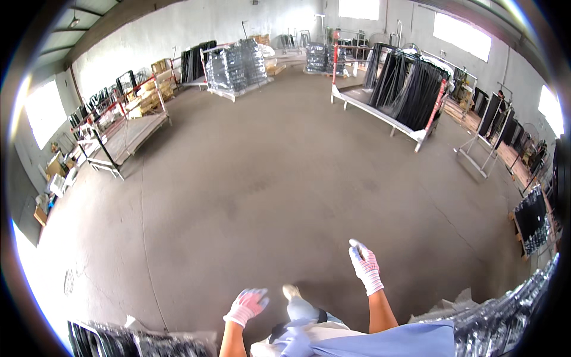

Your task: The person walks through a warehouse and approaches a pallet of wrapped furniture. They use their hands to pull and tear away the plastic wrapping from the stacked items, exposing the black furniture frames underneath.

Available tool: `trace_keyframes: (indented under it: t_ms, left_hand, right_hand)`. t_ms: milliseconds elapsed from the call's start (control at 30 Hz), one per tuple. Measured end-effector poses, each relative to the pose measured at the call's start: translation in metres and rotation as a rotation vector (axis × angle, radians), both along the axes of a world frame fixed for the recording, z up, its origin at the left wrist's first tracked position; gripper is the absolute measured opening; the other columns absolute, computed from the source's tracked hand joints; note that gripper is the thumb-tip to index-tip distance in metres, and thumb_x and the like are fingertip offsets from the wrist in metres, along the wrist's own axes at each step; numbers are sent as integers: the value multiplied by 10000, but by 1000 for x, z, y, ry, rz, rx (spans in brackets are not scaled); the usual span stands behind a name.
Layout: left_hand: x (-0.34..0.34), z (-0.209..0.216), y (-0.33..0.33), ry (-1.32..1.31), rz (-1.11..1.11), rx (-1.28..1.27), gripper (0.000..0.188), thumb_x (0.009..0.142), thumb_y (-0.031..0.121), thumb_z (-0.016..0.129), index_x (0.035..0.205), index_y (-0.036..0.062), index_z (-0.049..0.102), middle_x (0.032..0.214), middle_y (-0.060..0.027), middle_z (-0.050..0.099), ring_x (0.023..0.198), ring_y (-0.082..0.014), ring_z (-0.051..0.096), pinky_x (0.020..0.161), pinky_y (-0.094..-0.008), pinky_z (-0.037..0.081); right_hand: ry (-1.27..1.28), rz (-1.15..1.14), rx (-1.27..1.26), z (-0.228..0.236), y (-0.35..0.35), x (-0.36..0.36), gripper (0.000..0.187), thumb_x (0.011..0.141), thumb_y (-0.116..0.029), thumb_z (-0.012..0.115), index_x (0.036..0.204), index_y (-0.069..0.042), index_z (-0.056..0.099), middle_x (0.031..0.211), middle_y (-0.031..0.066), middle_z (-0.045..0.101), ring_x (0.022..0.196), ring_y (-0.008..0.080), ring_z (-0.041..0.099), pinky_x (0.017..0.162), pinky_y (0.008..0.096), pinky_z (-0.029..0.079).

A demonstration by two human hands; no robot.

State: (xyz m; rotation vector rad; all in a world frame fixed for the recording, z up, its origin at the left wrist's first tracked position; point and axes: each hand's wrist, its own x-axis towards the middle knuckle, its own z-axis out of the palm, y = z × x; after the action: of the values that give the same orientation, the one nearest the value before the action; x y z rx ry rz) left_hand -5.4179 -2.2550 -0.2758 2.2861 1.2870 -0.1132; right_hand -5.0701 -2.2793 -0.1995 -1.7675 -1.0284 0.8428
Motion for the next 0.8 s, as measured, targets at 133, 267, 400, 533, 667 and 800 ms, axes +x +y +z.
trace_keyframes:
  t_ms: [133,267,400,533,667,800]
  left_hand:
    - [-74,7,77,208,232,2,395,825,367,441,1111,107,524,1030,-123,598,988,-286,541,902,-381,385]
    - [-156,3,103,-247,594,280,317,774,237,530,1013,34,579,960,-147,615,911,-299,563,834,-387,420]
    - [-241,-19,75,-401,1079,-22,494,854,284,576,1260,45,426,1274,-162,444,1191,-191,399,982,-330,338]
    - [-386,-139,57,-456,1558,-279,426,880,339,445,1177,37,498,1156,-134,530,1054,-257,501,904,-364,402]
    - [-464,-33,199,-680,1757,-215,426,873,320,499,1153,0,525,1099,-149,575,1036,-268,519,903,-360,407]
    - [-564,17,368,127,1039,489,350,784,250,523,1057,37,570,1023,-142,603,945,-301,557,905,-383,393]
  right_hand:
    - [-433,327,-235,8,142,-37,393,850,-376,482,1127,-106,551,1010,111,617,925,245,582,802,335,443]
    - [-405,748,-342,51,270,-142,371,863,-374,459,1144,-145,541,947,112,626,798,245,606,750,351,458]
    - [-494,1241,-337,49,378,-273,427,870,-423,409,1170,-137,514,902,80,634,626,240,594,714,372,469]
    - [-637,1436,-126,14,474,-401,457,880,-413,388,1201,-103,484,1093,130,575,947,298,562,868,403,409]
    - [-634,1466,-243,55,551,-514,424,891,-412,393,1207,-143,479,1193,102,519,1078,307,495,913,390,392]
    - [-539,1449,38,54,641,-603,357,863,-374,437,1108,-135,537,1029,119,595,925,319,566,790,401,437]
